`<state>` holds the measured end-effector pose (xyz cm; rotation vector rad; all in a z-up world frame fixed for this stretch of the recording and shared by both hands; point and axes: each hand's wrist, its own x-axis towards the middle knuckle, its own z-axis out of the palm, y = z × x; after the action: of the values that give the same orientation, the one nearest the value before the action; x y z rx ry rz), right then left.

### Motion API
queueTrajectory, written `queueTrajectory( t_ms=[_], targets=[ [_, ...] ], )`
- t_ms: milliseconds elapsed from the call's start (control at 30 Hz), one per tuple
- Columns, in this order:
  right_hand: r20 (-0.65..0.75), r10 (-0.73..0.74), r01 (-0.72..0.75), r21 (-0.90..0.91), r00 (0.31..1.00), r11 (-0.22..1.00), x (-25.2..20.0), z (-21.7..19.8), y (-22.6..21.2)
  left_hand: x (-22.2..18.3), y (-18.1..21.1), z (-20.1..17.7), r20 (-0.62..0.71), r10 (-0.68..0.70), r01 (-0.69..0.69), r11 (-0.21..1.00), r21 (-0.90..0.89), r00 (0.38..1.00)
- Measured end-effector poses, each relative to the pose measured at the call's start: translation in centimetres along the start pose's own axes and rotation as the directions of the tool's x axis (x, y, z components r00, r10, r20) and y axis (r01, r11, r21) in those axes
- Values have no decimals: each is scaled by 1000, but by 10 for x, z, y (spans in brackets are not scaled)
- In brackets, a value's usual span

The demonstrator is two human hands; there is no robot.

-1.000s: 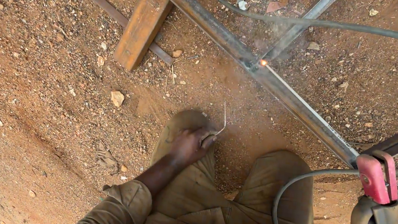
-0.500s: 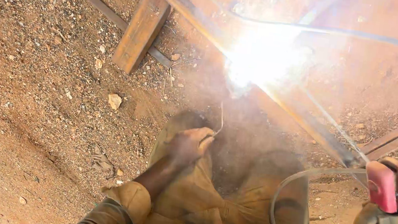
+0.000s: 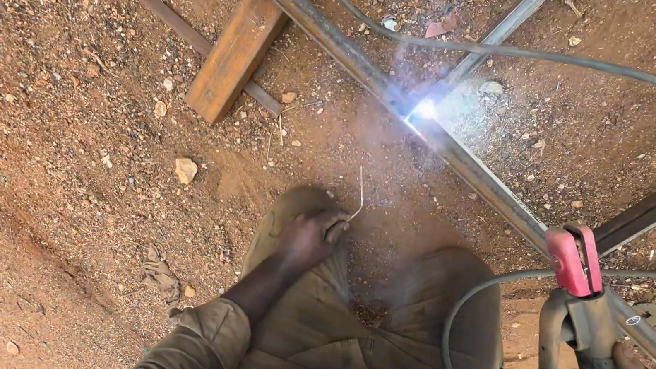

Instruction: The person kneels on the ground and arc-welds joints of a square-tube metal frame laid on the dirt, holding the electrode holder in one hand while steadying the frame with the other. They strike arcs at successive joints, reposition the welding rod and cable between welds, and continue welding along the frame.

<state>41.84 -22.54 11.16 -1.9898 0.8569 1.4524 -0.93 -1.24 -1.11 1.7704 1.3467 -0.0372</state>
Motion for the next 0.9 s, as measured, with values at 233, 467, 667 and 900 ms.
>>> queueTrajectory(
  t_ms=[233,467,667,900],
  targets=[
    [2,-106,106,33,994,994,-25,23,-6,-5,8,-12,11,-68,68,995,-73,998],
    [278,-537,605,-368,796,706,-2,-13,23,-5,5,-10,36,-92,95,992,-88,995],
    [-49,-107,112,100,993,989,-3,9,6,-5,3,-14,74,-167,171,984,-50,983],
    [-43,-81,84,72,996,994,8,0,12,-5,-2,-11,54,-34,39,995,-91,998]
  ],
)
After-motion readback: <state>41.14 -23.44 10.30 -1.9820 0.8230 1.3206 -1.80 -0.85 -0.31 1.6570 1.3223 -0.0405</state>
